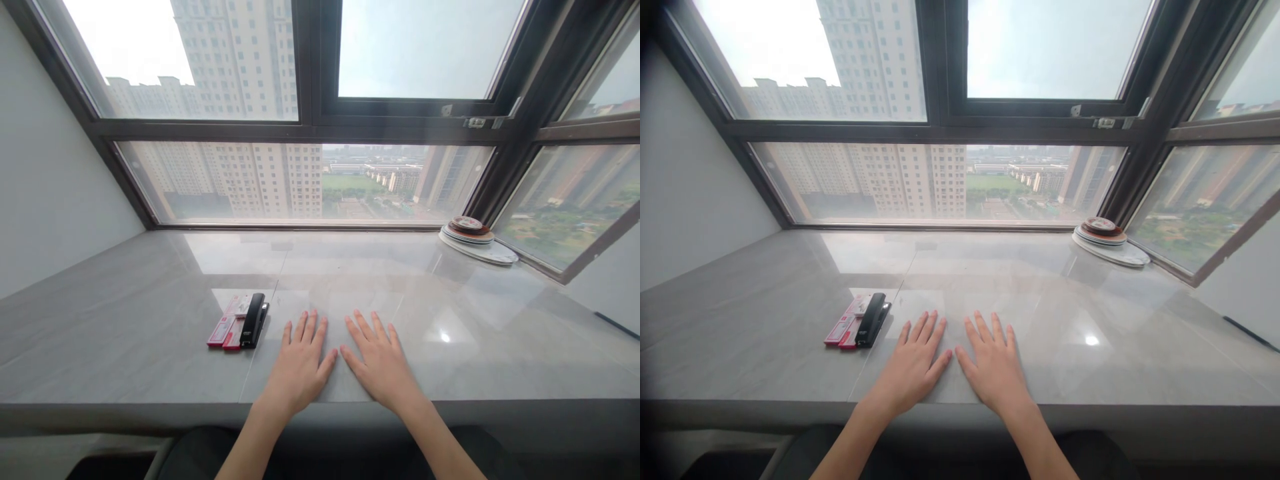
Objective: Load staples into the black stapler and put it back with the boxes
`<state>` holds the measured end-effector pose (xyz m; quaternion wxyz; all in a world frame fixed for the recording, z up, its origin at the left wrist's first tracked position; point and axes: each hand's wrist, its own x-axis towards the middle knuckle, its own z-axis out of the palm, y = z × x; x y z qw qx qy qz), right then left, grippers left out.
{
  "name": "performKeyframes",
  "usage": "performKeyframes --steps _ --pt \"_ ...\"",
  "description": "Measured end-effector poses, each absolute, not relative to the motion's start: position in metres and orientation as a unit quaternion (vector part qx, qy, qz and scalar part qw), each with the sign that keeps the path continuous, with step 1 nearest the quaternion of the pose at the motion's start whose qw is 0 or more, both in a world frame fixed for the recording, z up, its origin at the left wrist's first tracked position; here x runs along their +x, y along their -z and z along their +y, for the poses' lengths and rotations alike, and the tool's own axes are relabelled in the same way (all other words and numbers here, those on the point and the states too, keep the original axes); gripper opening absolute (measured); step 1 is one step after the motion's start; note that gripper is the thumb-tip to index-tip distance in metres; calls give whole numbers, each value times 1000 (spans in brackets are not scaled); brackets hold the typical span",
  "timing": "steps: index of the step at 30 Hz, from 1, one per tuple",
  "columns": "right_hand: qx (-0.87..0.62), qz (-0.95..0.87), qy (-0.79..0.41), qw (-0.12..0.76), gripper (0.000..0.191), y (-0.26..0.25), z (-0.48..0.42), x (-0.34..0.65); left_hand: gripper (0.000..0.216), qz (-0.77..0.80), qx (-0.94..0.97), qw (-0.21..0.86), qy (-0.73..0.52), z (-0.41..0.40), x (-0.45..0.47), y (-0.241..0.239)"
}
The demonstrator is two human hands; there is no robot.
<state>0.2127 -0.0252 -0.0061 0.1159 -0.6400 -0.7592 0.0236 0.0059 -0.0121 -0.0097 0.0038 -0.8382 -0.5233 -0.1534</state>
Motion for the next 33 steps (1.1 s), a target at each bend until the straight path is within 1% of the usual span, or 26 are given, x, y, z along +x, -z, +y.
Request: performKeyframes --steps 9,14,16,18,19,21,23,24,25,27,29,30,31,33 --pt "-644 -756 -30 112 65 0 -30 213 63 -536 -831 -4 150 -21 9 2" --pt "-697 -702 -92 109 66 -15 -22 188 61 -540 -829 -10 146 -28 9 -3" --pt "-697 -688 -146 137 70 -27 -14 159 62 -525 -839 -8 141 -31 8 -1" --pt "-626 -726 -214 190 72 -42 -2 120 67 -511 -848 -5 140 -31 5 6" --pt "-582 -747 -236 218 77 -50 6 99 69 -509 -849 -4 143 -31 3 10" --pt "-558 -754 -241 249 86 -62 24 57 68 -503 -850 -10 154 -29 -1 18" --pt "-550 -761 -238 249 87 -70 43 22 63 -487 -856 -28 169 -29 -5 20" --pt "-552 -766 -225 241 85 -71 53 10 61 -473 -862 -43 177 -29 -7 19" --pt "-551 -775 -214 225 79 -72 62 2 57 -461 -865 -61 188 -30 -8 15" --pt "-542 -792 -195 201 59 -71 77 0 47 -449 -858 -106 224 -35 -9 4" --pt "-528 -806 -185 194 41 -70 86 16 32 -440 -841 -157 272 -40 -9 -10" --pt "-523 -809 -182 197 37 -69 88 31 24 -441 -829 -176 296 -42 -8 -16" --pt "-518 -812 -179 199 38 -68 87 47 20 -448 -816 -187 314 -43 -7 -21" --pt "-513 -814 -180 204 46 -65 80 85 23 -488 -784 -173 342 -43 -3 -27"
